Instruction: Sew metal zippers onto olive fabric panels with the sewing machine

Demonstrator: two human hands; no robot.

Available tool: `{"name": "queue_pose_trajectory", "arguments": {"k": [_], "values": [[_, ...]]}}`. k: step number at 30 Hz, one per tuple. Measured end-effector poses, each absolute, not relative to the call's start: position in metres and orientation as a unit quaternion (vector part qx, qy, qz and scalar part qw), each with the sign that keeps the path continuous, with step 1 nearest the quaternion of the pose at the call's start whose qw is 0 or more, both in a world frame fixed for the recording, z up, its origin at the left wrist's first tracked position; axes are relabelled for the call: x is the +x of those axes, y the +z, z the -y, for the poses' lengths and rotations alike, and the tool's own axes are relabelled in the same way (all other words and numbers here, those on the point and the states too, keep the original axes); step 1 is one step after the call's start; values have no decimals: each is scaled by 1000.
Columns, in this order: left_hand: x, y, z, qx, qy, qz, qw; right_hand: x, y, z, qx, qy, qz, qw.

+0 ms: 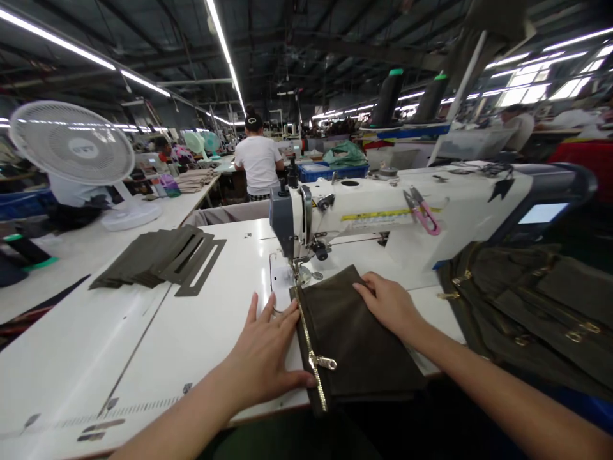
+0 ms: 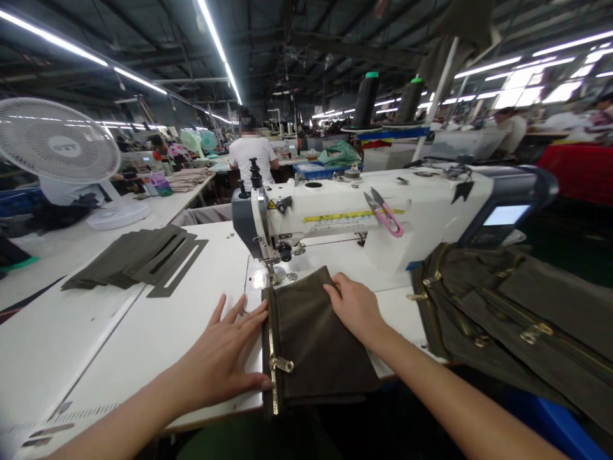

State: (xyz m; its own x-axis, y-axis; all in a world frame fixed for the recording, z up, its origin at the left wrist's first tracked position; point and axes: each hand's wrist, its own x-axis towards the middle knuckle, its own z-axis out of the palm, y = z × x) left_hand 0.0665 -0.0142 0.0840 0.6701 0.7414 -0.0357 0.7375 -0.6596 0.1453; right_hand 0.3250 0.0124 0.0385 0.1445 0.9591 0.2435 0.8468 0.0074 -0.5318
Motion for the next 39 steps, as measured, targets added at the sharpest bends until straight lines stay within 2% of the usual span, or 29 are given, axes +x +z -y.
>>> {"name": "queue_pose_trajectory", "arguments": {"k": [6, 14, 19, 22, 25, 28, 34, 39], "values": [[73, 81, 0, 911, 8, -408, 55, 312, 47, -4, -700, 64, 663, 255], [81, 80, -14, 905, -68, -413, 75, 315, 33, -2, -691, -66, 710, 120], [80, 79, -16, 905, -76, -412, 73, 307, 46, -1, -673, -147, 724, 43], [81, 77, -17, 905, -86, -411, 65, 282, 53, 1, -583, -177, 786, 109], [81, 74, -18, 905, -88, -412, 54, 266, 42, 8, -482, -78, 858, 157], [81, 73, -17, 907, -82, -410, 57, 276, 25, 16, -513, -19, 845, 149], [79, 74, -14, 903, -70, -417, 75, 298, 29, 20, -599, -54, 789, 126], [80, 76, -13, 900, -76, -423, 77, 263, 43, 7, -505, -55, 847, 156]]}}
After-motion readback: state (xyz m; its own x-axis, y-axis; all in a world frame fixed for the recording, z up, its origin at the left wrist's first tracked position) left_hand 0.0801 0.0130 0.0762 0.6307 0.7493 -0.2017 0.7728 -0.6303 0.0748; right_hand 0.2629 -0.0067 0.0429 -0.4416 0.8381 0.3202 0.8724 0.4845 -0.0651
